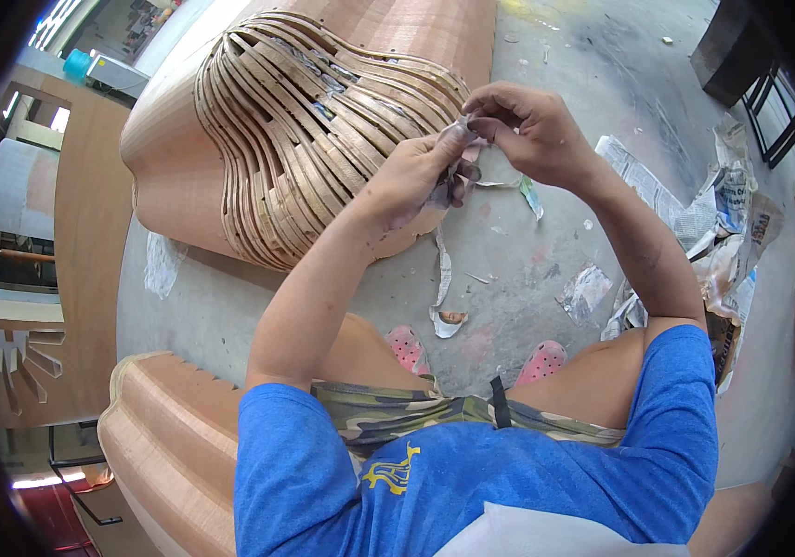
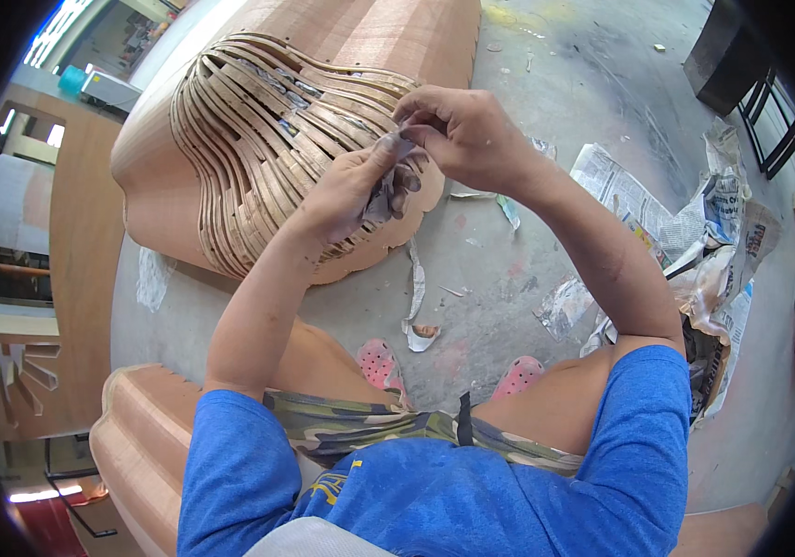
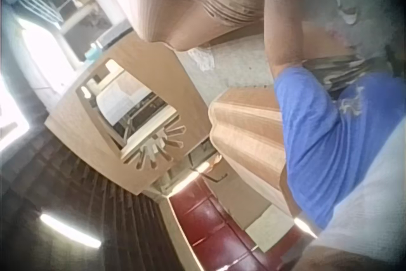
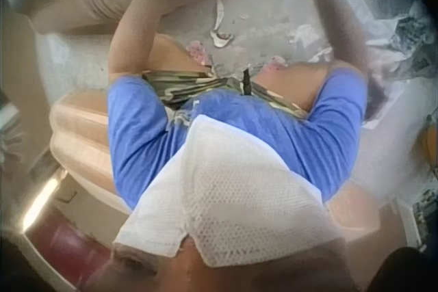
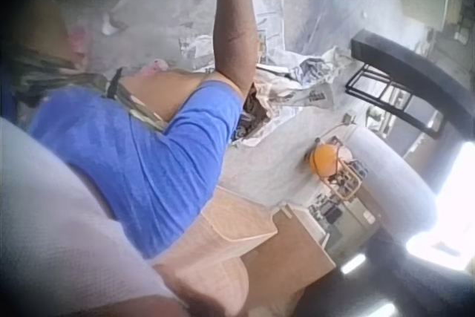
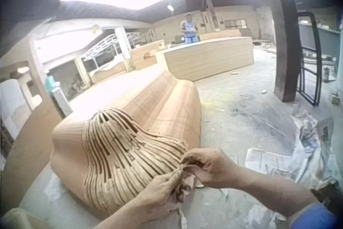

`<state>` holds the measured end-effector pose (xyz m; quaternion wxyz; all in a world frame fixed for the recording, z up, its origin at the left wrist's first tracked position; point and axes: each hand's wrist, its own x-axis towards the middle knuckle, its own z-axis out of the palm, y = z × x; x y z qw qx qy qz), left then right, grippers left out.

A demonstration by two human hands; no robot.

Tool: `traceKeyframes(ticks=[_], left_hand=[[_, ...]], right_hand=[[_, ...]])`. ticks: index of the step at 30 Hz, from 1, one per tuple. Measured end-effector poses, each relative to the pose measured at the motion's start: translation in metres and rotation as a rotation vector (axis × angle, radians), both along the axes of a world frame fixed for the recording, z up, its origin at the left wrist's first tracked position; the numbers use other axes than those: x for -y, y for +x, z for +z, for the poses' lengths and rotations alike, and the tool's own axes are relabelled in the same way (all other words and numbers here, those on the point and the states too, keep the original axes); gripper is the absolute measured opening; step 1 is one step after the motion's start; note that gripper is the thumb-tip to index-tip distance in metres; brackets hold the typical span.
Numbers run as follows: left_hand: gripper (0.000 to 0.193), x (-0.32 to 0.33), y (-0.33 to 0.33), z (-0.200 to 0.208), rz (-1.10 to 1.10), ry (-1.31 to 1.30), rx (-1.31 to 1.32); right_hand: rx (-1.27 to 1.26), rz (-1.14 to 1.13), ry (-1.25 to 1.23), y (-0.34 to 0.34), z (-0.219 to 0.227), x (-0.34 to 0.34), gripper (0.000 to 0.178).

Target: The recorder is sanding and cleaning a large, curved wooden structure made of layered slats.

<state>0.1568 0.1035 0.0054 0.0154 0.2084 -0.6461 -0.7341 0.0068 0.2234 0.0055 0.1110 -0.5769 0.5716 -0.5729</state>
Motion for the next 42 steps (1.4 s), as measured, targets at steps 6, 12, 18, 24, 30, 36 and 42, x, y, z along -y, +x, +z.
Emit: traceKeyframes(ticks=[6, 12, 18, 24, 30, 36, 42], left_hand=[[0.034, 0.0, -0.004, -0.02, 0.199, -0.74, -0.121], [0.018, 0.014, 0.003, -0.009, -0.057, -0.853, 0.123], [0.02, 0.02, 0.01, 0.003, -0.111, -0.329, 0.162], [0.027, 0.035, 0.018, -0.002, -0.281, 0.424, 0.024], [0.042, 0.002, -0.003, -0.002, 0.022, -0.321, 0.038], [0.048, -0.018, -0.02, -0.026, 0.295, 0.024, -0.047], [0.063, -0.013, -0.03, -0.025, 0.336, 0.202, -0.081]], right_hand=[[-0.147, -0.171, 0.153, -0.003, -0.01, 0.0, 0.019], [-0.491, -0.172, -0.208, -0.004, -0.022, 0.009, 0.024], [-0.548, 0.237, -0.087, -0.005, -0.014, 0.004, 0.028], [-0.28, 0.358, -0.038, -0.006, 0.001, -0.002, 0.025], [-0.295, -0.055, -0.032, -0.012, -0.013, 0.01, 0.015], [-0.68, -0.326, -0.097, 0.012, -0.022, 0.009, 0.016], [-0.621, -0.312, -0.21, 0.025, -0.024, 0.013, 0.025]])
